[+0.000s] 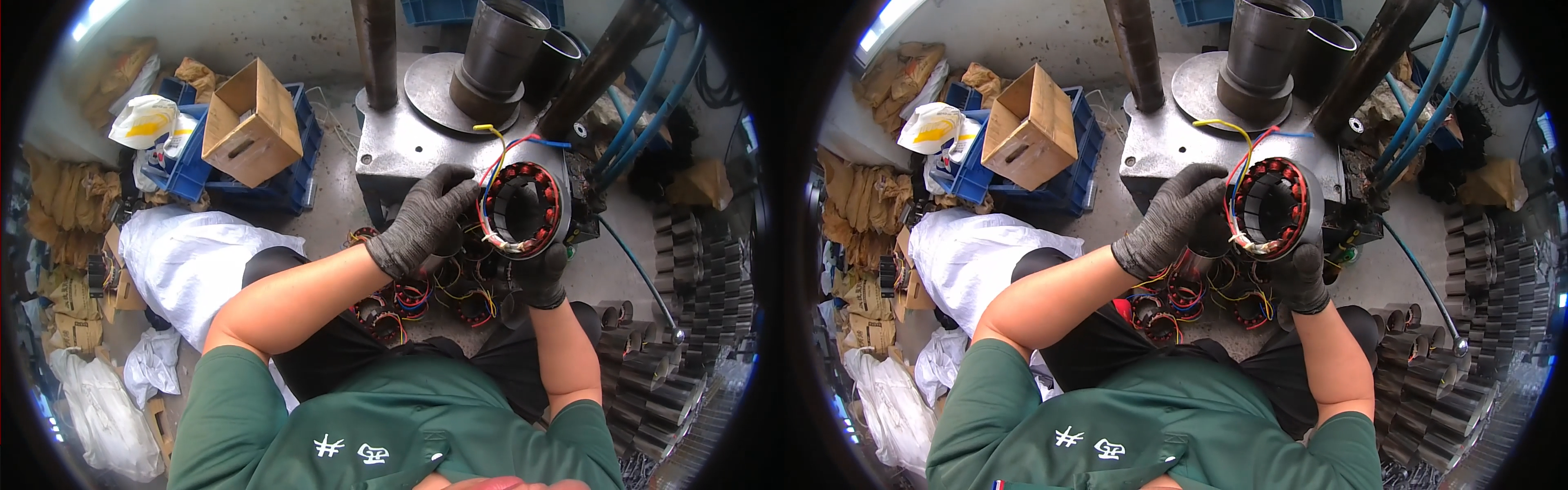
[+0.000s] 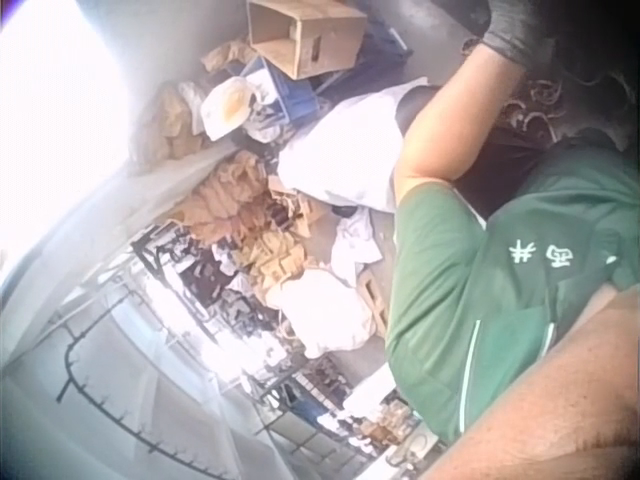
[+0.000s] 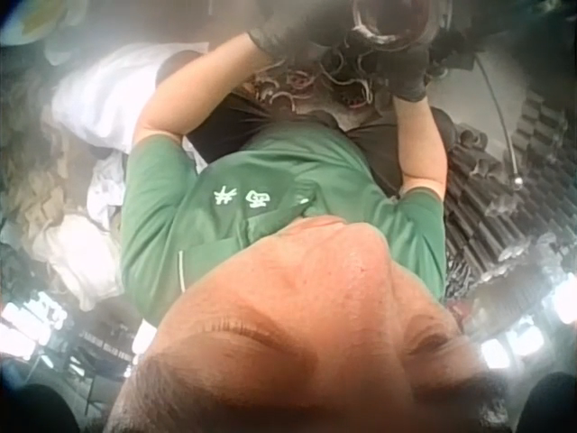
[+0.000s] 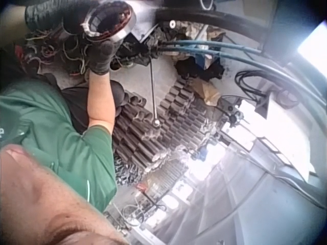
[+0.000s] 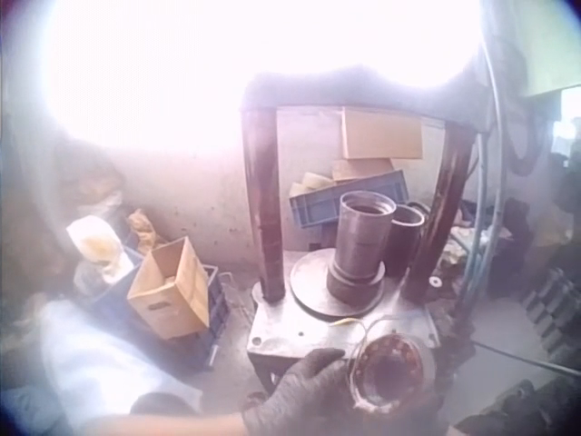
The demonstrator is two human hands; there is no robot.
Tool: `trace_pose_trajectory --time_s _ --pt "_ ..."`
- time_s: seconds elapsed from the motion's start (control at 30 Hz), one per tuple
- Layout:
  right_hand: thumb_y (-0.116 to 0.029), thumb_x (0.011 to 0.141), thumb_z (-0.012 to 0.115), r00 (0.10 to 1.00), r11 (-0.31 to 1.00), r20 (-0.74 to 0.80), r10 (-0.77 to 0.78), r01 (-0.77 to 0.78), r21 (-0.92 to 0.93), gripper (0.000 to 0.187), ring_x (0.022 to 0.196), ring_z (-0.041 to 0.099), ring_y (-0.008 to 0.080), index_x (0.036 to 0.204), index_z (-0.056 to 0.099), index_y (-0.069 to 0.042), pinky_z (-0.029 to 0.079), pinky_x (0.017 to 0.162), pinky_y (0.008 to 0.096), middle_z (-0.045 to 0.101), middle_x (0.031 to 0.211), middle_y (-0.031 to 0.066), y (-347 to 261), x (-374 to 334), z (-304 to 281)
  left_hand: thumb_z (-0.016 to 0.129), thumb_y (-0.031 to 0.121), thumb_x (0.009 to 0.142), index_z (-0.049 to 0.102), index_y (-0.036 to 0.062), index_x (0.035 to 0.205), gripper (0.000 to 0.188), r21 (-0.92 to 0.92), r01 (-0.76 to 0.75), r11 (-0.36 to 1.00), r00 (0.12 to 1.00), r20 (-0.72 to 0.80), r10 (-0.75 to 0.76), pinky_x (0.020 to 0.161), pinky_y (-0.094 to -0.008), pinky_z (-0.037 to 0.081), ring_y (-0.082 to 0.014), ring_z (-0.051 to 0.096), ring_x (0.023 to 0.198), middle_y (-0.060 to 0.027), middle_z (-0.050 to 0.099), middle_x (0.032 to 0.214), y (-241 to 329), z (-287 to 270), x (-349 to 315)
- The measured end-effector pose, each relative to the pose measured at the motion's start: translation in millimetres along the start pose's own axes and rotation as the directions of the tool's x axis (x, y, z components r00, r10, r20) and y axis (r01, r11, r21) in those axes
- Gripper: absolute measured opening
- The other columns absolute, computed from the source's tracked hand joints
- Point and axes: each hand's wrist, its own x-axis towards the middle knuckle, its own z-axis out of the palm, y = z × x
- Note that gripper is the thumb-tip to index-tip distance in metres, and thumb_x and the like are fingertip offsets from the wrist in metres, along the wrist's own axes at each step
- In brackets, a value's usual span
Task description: The person inserts a motor stator into a metal casing, uses a tool to guide internal wiring, and then uses a hydraulic press to secure the components together.
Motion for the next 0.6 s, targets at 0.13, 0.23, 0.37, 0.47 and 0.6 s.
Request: trace_pose_trajectory --time_s 0.13,0.23,0.37,0.47,0.6 --pt "-0.060 0.077 0.088 0.997 0.997 0.011 0.070 -0.070 -0.032 0.114 0.137 0.056 0.0334 0.159 0.035 0.000 0.049 0.114 0.0494 0.050 0.154 0.0181 3 -5 -12 0.065 0.011 0.102 0.057 0.0000 0.142 0.042 -0.076 -0.203 0.976 0.976 0.064 0.208 0.102 -0.0338 0.053 -0.0174 0.063 0.116 -0.0106 0.067 0.128 -7 3 3" --pt "-0.067 0.082 0.077 0.992 0.991 0.028 0.124 -0.123 -0.053 0.111 0.139 0.054 0.0326 0.159 0.034 0.000 0.047 0.115 0.0492 0.048 0.156 0.0181 6 -7 -12 0.063 0.003 0.100 0.057 -0.0005 0.139 0.040 -0.252 -0.194 0.948 0.978 0.024 0.206 0.105 -0.0330 0.052 -0.0185 0.063 0.117 -0.0114 0.067 0.128 -8 10 -1" --pt "-0.083 0.093 0.047 0.986 0.978 0.080 0.147 -0.133 -0.161 0.104 0.145 0.048 0.0323 0.161 0.035 -0.005 0.039 0.122 0.0499 0.045 0.159 0.0183 -7 -5 -2 0.062 0.005 0.102 0.059 -0.0002 0.138 0.037 -0.209 -0.223 0.952 0.967 0.076 0.243 0.098 -0.0306 0.055 -0.0157 0.064 0.115 -0.0094 0.067 0.124 3 11 -7" --pt "-0.080 0.096 0.046 0.984 0.983 0.011 0.176 -0.174 -0.062 0.098 0.142 0.051 0.0325 0.159 0.040 -0.006 0.041 0.120 0.0497 0.050 0.155 0.0181 -10 -6 -5 0.062 0.006 0.103 0.063 -0.0001 0.135 0.032 -0.134 -0.323 0.937 0.941 0.059 0.333 0.098 -0.0300 0.055 -0.0165 0.064 0.113 -0.0097 0.062 0.128 4 13 -14" --pt "-0.077 0.096 0.050 0.982 0.982 -0.023 0.185 -0.186 -0.033 0.094 0.138 0.055 0.0325 0.158 0.041 -0.007 0.046 0.117 0.0493 0.053 0.154 0.0161 -10 -5 -4 0.064 -0.002 0.096 0.070 0.0057 0.131 0.037 0.466 -0.501 0.729 0.861 0.181 0.476 0.116 -0.0381 0.043 -0.0282 0.055 0.132 -0.0180 0.047 0.145 -4 18 -11"
